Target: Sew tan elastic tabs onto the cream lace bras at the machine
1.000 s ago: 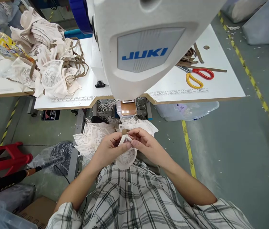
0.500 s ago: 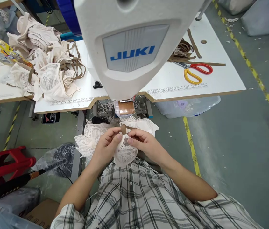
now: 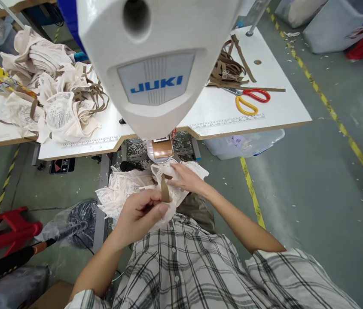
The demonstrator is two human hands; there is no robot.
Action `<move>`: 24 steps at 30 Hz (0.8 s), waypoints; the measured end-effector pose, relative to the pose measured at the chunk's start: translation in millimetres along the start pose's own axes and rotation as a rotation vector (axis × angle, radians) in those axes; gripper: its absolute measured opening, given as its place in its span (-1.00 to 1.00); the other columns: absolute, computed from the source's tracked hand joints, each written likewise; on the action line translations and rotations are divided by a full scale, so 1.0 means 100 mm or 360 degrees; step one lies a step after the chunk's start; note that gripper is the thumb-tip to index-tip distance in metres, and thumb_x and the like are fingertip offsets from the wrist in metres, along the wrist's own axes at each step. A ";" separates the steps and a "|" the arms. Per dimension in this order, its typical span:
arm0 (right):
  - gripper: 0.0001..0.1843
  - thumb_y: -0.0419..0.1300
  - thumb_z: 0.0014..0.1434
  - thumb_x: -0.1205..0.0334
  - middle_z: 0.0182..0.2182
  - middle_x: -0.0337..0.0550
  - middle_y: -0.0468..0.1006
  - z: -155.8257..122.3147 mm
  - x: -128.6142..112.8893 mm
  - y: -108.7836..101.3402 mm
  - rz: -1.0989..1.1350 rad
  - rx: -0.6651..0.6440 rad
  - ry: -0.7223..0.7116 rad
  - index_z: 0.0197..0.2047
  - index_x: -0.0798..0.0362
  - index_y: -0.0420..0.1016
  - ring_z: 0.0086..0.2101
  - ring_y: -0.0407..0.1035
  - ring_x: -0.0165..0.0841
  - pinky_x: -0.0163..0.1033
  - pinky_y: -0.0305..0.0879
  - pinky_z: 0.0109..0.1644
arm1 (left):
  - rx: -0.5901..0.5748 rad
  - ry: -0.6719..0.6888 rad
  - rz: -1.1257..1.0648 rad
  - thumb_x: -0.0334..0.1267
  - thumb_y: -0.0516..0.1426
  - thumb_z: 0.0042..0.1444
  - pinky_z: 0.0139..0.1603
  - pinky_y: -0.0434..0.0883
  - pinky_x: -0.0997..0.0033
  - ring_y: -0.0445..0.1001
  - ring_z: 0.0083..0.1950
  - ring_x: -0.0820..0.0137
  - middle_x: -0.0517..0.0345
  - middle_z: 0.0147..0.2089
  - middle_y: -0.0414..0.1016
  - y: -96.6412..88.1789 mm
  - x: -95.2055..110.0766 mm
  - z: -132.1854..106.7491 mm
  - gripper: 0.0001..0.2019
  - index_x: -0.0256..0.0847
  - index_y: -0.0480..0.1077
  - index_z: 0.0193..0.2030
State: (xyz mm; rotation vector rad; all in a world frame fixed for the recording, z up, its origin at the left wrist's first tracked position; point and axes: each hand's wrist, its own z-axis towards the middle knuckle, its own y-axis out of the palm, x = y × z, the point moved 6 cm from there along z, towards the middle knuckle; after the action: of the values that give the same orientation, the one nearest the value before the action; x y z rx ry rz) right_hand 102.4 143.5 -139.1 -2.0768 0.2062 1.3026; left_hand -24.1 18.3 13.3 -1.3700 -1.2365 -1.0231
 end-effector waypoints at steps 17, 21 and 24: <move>-0.37 0.11 0.10 -0.43 -0.50 -0.34 0.15 -0.56 -0.30 -0.25 0.1541 0.0189 0.0031 -0.38 0.04 0.19 -0.47 0.01 -0.47 -0.31 -0.03 -0.38 | 0.0068 0.0187 0.0769 -0.12 0.10 0.23 0.26 0.28 0.07 0.36 0.24 0.10 -0.14 0.21 0.42 0.17 -0.46 0.70 -0.58 -0.18 0.34 0.20; -0.49 0.15 0.19 -0.28 -0.43 -0.31 0.22 -0.59 -0.37 -0.17 0.1558 0.0084 0.0027 -0.29 0.05 0.26 -0.44 0.07 -0.48 -0.33 0.06 -0.35 | -0.0185 -0.0107 0.0167 -0.02 0.13 0.23 0.29 0.26 0.19 0.31 0.31 0.16 -0.04 0.31 0.33 0.64 -0.69 0.72 -0.47 -0.11 0.22 0.30; -0.58 0.12 0.26 -0.17 -0.41 -0.31 0.24 -0.65 -0.40 -0.32 0.1275 0.0072 -0.0003 -0.23 0.06 0.32 -0.44 0.07 -0.48 -0.35 0.04 -0.36 | -0.0144 -0.0311 -0.0060 0.08 0.18 0.16 0.20 0.33 0.22 0.39 0.21 0.15 -0.06 0.21 0.42 0.59 -0.77 0.78 -0.42 -0.18 0.28 0.24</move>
State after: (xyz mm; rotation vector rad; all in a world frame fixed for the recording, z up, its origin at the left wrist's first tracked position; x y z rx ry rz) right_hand 145.7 120.5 -73.0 -2.0154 1.1435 1.7098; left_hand 22.8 82.9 -82.1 -1.5511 -1.3779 -0.9995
